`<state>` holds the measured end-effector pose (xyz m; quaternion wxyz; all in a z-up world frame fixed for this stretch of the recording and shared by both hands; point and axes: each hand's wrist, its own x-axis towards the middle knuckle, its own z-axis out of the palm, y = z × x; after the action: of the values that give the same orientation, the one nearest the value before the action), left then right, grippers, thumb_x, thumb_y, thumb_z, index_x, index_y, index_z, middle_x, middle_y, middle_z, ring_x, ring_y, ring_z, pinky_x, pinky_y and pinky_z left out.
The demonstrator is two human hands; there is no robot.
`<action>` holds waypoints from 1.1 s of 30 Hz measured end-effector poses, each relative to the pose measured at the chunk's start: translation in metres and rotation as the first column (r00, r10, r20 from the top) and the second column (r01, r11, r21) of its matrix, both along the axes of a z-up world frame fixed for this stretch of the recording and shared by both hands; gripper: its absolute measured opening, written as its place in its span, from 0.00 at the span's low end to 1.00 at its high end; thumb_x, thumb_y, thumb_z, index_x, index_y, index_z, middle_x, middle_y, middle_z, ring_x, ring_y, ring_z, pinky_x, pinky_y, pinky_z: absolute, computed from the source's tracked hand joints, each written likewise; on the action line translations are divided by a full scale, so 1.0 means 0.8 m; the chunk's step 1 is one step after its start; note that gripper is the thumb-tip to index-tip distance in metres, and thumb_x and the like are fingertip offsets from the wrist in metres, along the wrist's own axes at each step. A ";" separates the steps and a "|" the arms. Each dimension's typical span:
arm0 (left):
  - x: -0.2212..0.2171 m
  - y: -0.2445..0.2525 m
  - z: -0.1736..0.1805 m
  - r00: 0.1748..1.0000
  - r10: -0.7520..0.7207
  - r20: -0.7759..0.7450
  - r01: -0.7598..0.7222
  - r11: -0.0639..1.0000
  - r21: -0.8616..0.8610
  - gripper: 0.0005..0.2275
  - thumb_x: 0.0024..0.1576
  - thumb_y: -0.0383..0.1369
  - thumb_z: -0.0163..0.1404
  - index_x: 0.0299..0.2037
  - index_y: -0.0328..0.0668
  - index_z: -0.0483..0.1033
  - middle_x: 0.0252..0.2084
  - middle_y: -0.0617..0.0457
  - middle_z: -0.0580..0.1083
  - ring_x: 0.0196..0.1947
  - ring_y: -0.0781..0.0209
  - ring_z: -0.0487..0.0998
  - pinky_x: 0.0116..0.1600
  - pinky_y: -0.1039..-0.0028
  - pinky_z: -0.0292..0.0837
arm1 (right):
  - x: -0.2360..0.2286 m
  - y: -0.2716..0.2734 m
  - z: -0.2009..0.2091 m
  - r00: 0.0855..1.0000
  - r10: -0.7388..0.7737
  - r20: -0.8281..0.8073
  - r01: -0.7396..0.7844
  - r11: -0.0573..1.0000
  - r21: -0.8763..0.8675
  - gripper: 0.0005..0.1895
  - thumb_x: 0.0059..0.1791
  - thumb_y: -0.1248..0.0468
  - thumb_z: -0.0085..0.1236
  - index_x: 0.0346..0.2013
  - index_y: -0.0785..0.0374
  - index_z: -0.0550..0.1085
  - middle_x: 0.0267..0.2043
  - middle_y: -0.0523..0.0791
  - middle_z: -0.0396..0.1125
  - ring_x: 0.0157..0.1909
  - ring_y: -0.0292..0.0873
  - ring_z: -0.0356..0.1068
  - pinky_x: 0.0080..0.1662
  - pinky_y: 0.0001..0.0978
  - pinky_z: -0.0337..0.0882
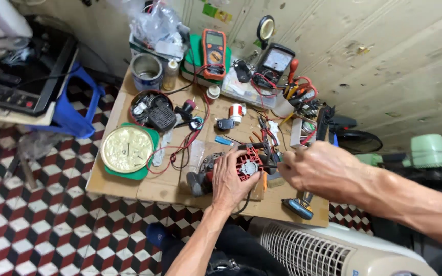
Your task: Repairing and testing a hand-held power tool motor assembly using various tools on a workbench.
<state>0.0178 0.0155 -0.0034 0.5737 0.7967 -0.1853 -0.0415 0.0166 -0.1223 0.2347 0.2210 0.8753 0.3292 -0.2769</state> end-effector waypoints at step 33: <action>-0.015 -0.016 -0.015 1.000 0.024 0.021 -0.018 0.967 -0.252 0.33 0.46 0.37 0.69 0.60 0.40 0.65 0.60 0.41 0.67 0.64 0.40 0.65 0.70 0.50 0.55 | 0.016 -0.006 0.002 0.873 -0.485 0.053 0.485 0.851 -0.200 0.17 0.47 0.45 0.54 0.45 0.48 0.76 0.32 0.42 0.72 0.28 0.50 0.75 0.30 0.46 0.74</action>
<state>0.0060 0.0031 -0.0157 0.6686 0.7197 -0.1873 -0.0021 0.0292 -0.1271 0.2362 0.2339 0.9021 0.0674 -0.3562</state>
